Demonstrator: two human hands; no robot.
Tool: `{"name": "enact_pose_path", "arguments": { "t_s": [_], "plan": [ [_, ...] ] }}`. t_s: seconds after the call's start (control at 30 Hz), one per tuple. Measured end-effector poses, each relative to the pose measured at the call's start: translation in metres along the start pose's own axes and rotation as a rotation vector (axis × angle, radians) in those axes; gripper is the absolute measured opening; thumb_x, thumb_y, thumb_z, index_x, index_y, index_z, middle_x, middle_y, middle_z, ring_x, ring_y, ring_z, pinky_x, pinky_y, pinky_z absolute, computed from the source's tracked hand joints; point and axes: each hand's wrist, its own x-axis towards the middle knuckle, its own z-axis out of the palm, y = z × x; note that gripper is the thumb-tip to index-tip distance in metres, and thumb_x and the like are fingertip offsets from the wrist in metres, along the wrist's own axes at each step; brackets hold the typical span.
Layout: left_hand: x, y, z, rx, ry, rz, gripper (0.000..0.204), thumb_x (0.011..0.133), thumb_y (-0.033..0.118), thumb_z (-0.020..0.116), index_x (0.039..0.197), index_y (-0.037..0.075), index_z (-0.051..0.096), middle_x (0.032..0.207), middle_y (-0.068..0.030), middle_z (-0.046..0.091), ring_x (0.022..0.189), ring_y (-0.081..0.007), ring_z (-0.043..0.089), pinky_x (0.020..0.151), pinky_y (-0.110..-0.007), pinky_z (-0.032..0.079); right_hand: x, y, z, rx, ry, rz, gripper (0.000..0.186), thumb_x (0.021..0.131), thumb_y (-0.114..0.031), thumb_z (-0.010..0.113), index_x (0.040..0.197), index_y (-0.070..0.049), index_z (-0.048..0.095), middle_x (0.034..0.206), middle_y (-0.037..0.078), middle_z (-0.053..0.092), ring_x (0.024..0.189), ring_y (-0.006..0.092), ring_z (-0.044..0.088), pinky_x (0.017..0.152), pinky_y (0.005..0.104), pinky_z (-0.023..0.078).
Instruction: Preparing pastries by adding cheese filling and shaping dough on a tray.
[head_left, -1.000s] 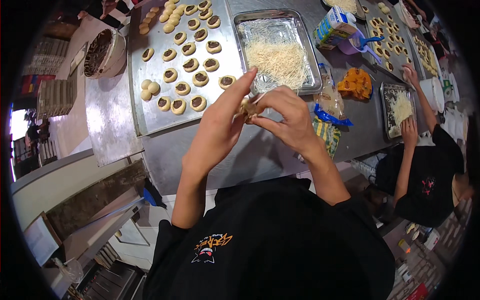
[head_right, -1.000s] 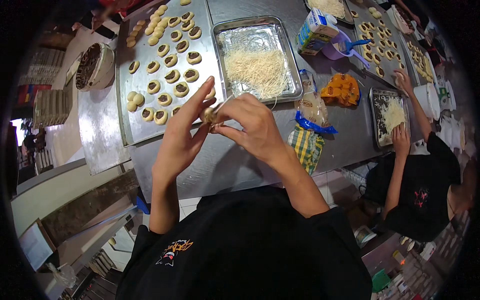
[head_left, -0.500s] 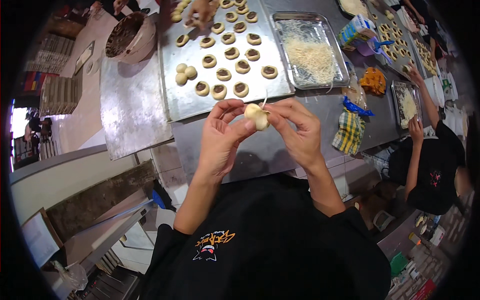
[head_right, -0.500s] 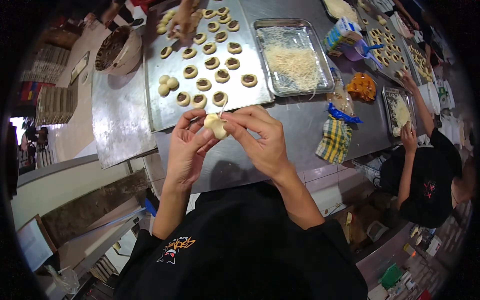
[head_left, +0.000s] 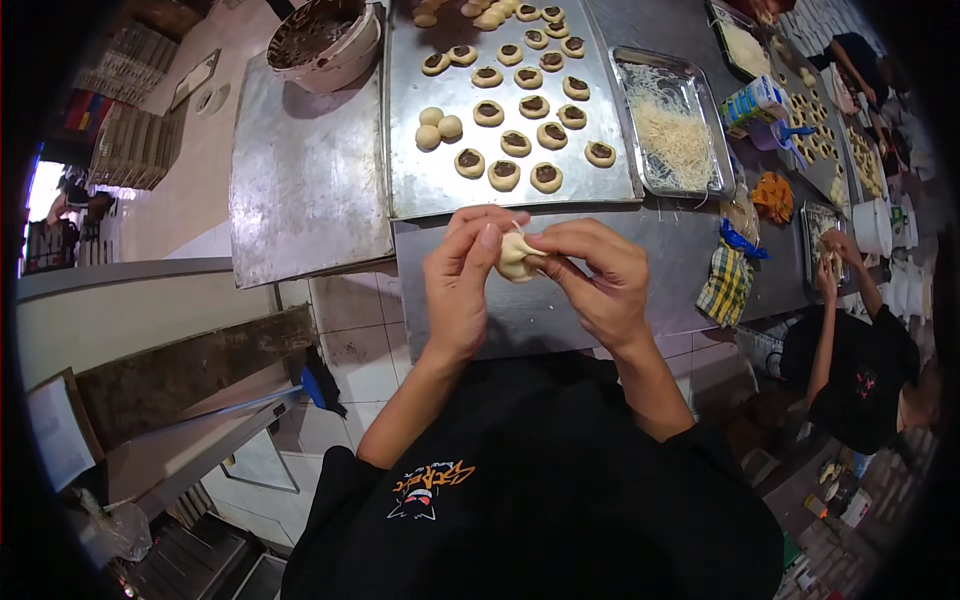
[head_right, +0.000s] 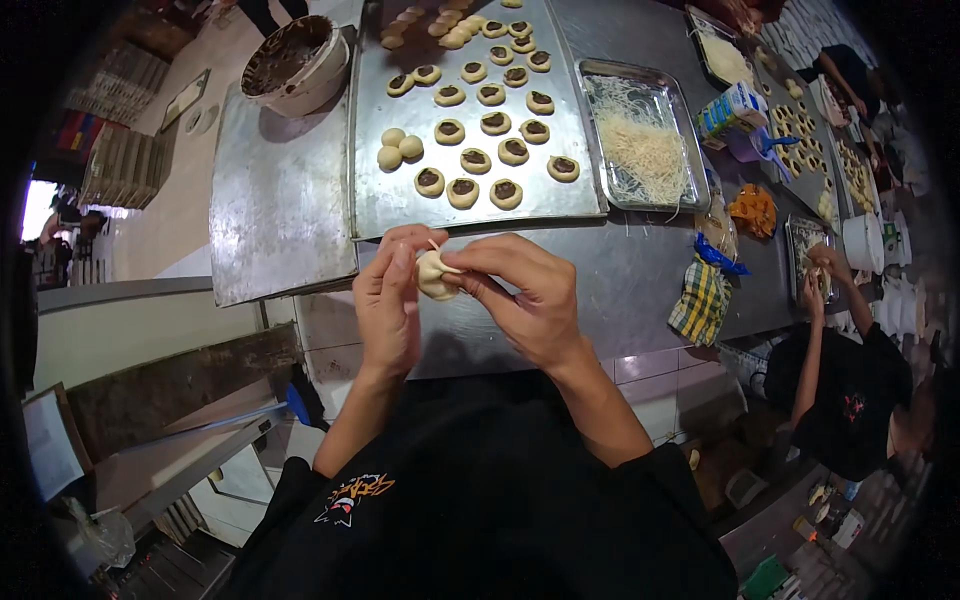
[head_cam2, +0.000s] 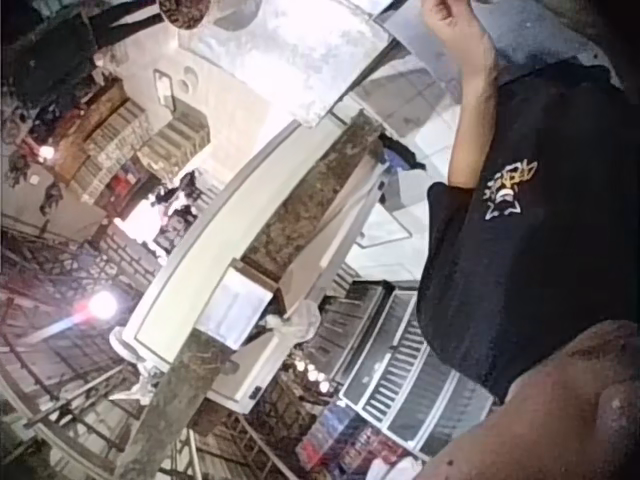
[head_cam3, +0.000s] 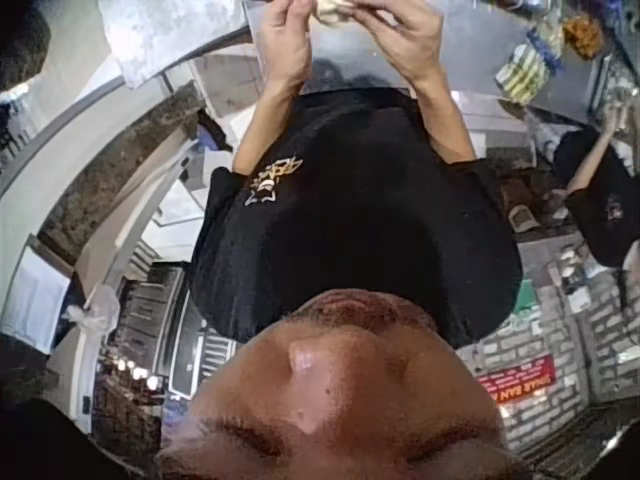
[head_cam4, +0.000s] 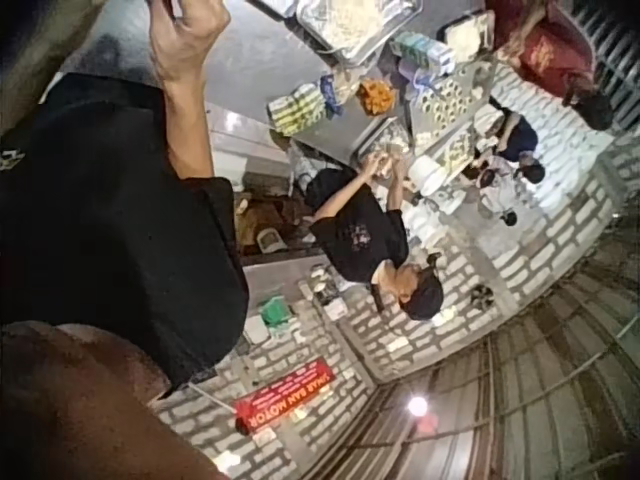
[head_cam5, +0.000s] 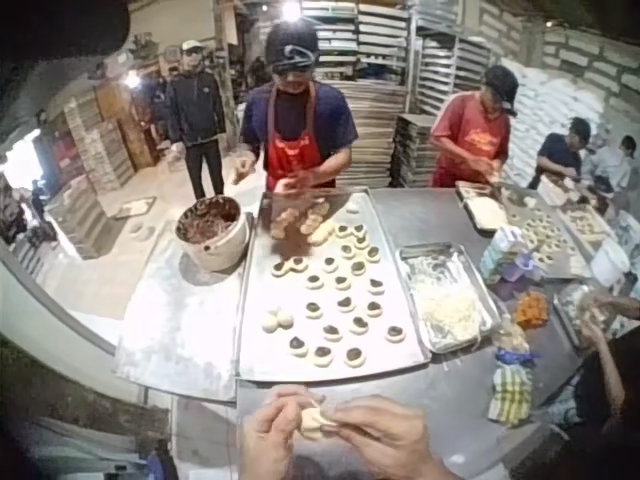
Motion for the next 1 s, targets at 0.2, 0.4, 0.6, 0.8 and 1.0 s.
{"name": "enact_pose_path", "arguments": {
  "t_s": [0.2,0.4,0.6,0.8,1.0],
  "plan": [
    [0.004,0.005,0.014,-0.344,0.020,0.066,0.040,0.107,0.028,0.041,0.118,-0.006,0.058,0.116,-0.0193,0.065,0.110,-0.0233,0.062,0.100,-0.037,0.048,0.002,-0.011,0.023,-0.004,-0.048,0.085,0.028,0.084,0.004,0.072,0.112,0.000,0.071,0.101,0.013,0.069,0.088,0.0199,0.068,0.075,0.0287,0.054],
    [0.002,0.001,0.022,-0.348,0.115,0.008,0.046,0.107,0.039,0.038,0.112,-0.003,0.057,0.112,-0.0198,0.066,0.112,-0.0283,0.063,0.100,-0.042,0.050,-0.010,0.003,0.022,0.024,-0.082,0.125,0.027,0.086,0.002,0.071,0.113,0.000,0.072,0.102,0.011,0.068,0.089,0.0196,0.066,0.072,0.0285,0.053],
    [0.010,-0.014,0.010,-0.586,0.214,-0.372,0.040,0.106,0.034,0.046,0.111,-0.003,0.059,0.112,-0.0178,0.068,0.108,-0.0278,0.066,0.097,-0.039,0.052,-0.020,0.008,0.029,-0.138,-0.056,0.097,0.030,0.082,-0.002,0.075,0.112,-0.002,0.072,0.100,0.011,0.066,0.091,0.0241,0.066,0.074,0.0310,0.054],
    [0.014,-0.020,0.004,-0.457,0.026,-0.484,0.040,0.106,0.033,0.047,0.117,-0.003,0.059,0.119,-0.0180,0.067,0.115,-0.0268,0.063,0.101,-0.037,0.049,-0.018,0.013,0.013,-0.310,-0.072,-0.037,0.027,0.080,0.000,0.076,0.107,-0.002,0.073,0.096,0.010,0.067,0.091,0.0227,0.066,0.075,0.0292,0.053],
    [0.015,-0.013,0.013,-0.379,-0.047,-0.277,0.050,0.107,0.040,0.039,0.124,-0.004,0.057,0.123,-0.0196,0.065,0.118,-0.0304,0.061,0.099,-0.041,0.051,-0.018,0.010,0.013,0.071,-0.057,0.248,0.021,0.080,0.001,0.075,0.101,-0.001,0.075,0.093,0.009,0.067,0.087,0.0196,0.067,0.075,0.0278,0.053]
  ]
}}
